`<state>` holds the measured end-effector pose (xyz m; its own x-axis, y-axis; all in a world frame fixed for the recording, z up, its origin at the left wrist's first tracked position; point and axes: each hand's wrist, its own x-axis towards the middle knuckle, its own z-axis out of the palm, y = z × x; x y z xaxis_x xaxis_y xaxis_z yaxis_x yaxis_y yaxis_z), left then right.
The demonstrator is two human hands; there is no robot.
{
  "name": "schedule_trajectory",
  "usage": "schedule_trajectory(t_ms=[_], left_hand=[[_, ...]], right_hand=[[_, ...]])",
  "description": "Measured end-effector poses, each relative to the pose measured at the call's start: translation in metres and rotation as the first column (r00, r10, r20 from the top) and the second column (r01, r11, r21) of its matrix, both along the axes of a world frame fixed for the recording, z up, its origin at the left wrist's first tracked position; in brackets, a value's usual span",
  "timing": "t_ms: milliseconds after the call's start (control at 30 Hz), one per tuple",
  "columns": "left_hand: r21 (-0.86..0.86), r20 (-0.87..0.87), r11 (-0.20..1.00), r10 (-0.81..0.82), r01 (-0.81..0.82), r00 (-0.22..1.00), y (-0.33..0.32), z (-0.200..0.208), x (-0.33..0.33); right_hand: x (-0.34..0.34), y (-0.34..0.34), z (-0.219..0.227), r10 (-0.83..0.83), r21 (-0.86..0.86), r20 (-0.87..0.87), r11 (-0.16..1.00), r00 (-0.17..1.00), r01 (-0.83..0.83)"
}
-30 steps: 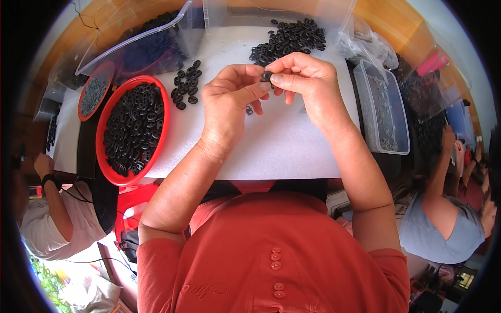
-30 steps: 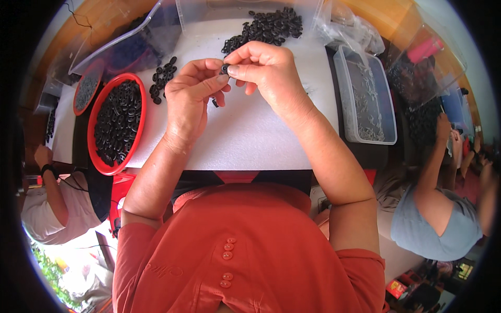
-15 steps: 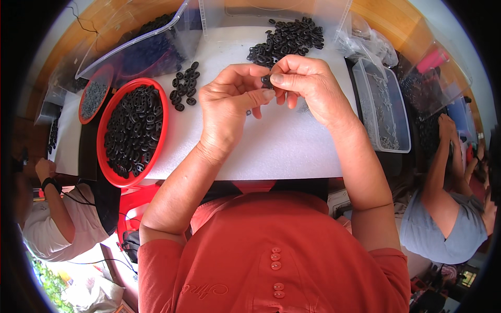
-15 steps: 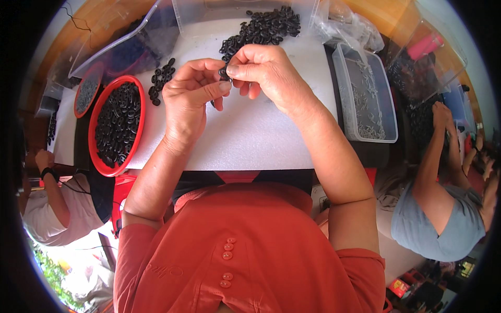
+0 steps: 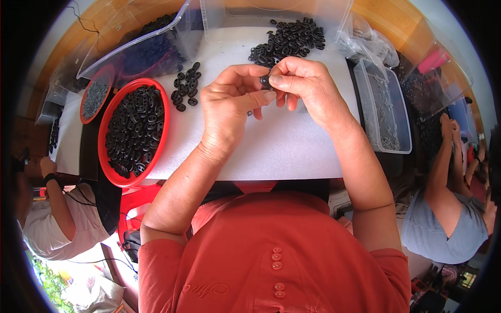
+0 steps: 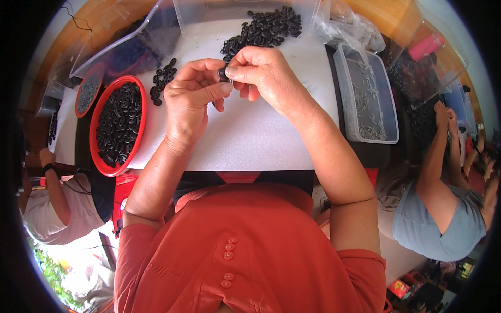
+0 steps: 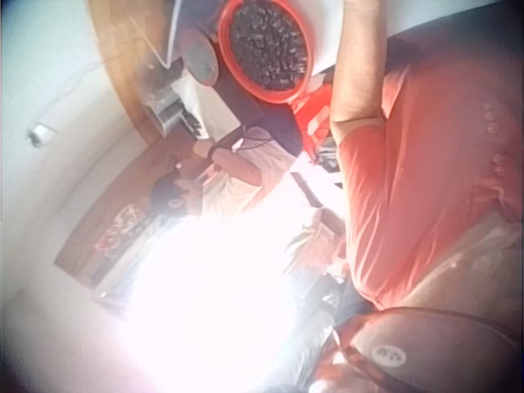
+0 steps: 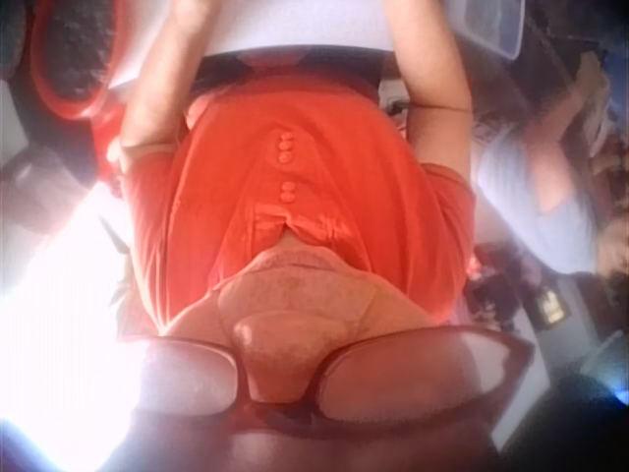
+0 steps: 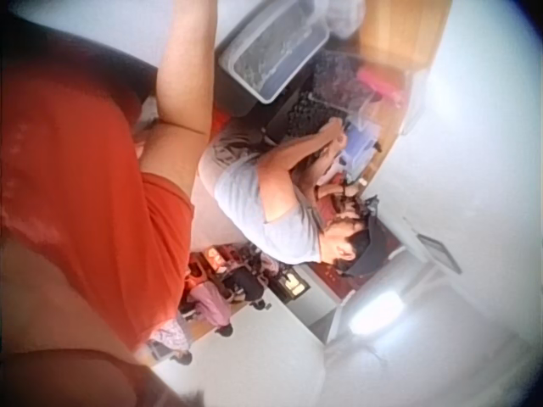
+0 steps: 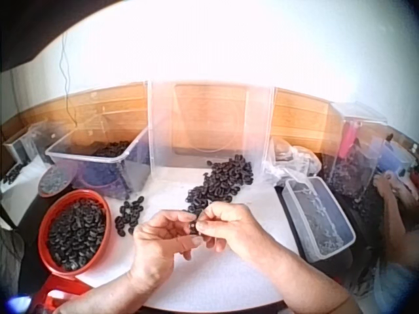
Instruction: The person sits at a table and repeatedly picks up small black plastic rings and metal pins from a pile. They insert the pins into the rings and place the assembled units into a red bowl. The person continues this repetitive assembly process throughout the video.
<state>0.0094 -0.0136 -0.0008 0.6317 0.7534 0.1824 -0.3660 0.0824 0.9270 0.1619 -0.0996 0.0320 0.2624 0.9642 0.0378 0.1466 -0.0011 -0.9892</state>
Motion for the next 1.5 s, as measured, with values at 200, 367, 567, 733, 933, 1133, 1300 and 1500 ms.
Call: schedule_trajectory(t_ms=[200, 367, 567, 733, 933, 1133, 1300, 1500], left_hand=[[-0.006, 0.011, 1.0, 0.014, -0.013, 1.0, -0.002, 0.001, 0.001], [-0.062, 0.015, 0.997, 0.052, -0.051, 0.999, 0.001, -0.002, 0.0], [-0.082, 0.045, 0.996, 0.034, -0.03, 0.998, 0.001, -0.004, 0.001], [-0.033, 0.01, 0.999, 0.035, -0.035, 0.999, -0.002, 0.0, 0.0], [0.154, -0.099, 0.987, 0.063, -0.048, 0.993, -0.01, 0.005, 0.0], [0.475, -0.18, 0.876, 0.185, -0.079, 0.966, -0.012, 0.004, -0.002], [0.44, -0.151, 0.894, 0.165, -0.083, 0.975, -0.013, 0.005, -0.002], [0.483, -0.134, 0.868, 0.202, -0.115, 0.97, -0.015, 0.005, -0.004]], right_hand=[[-0.002, 0.0, 0.0, -0.007, -0.017, 0.002, 1.0, 1.0, 0.007], [-0.004, 0.0, 0.0, -0.048, 0.002, 0.016, 0.999, 0.999, 0.048], [-0.005, 0.001, -0.002, -0.043, -0.024, -0.006, 0.999, 0.999, 0.043], [-0.004, 0.0, -0.001, -0.027, -0.043, -0.033, 0.999, 0.999, 0.026], [0.001, -0.002, 0.003, 0.02, -0.081, -0.034, 0.996, 0.999, -0.023], [0.009, -0.004, 0.002, 0.082, -0.113, -0.123, 0.989, 0.989, -0.096], [0.01, -0.005, 0.002, 0.135, -0.092, -0.147, 0.985, 0.98, -0.149], [0.008, -0.007, 0.006, 0.165, -0.054, -0.208, 0.982, 0.964, -0.18]])
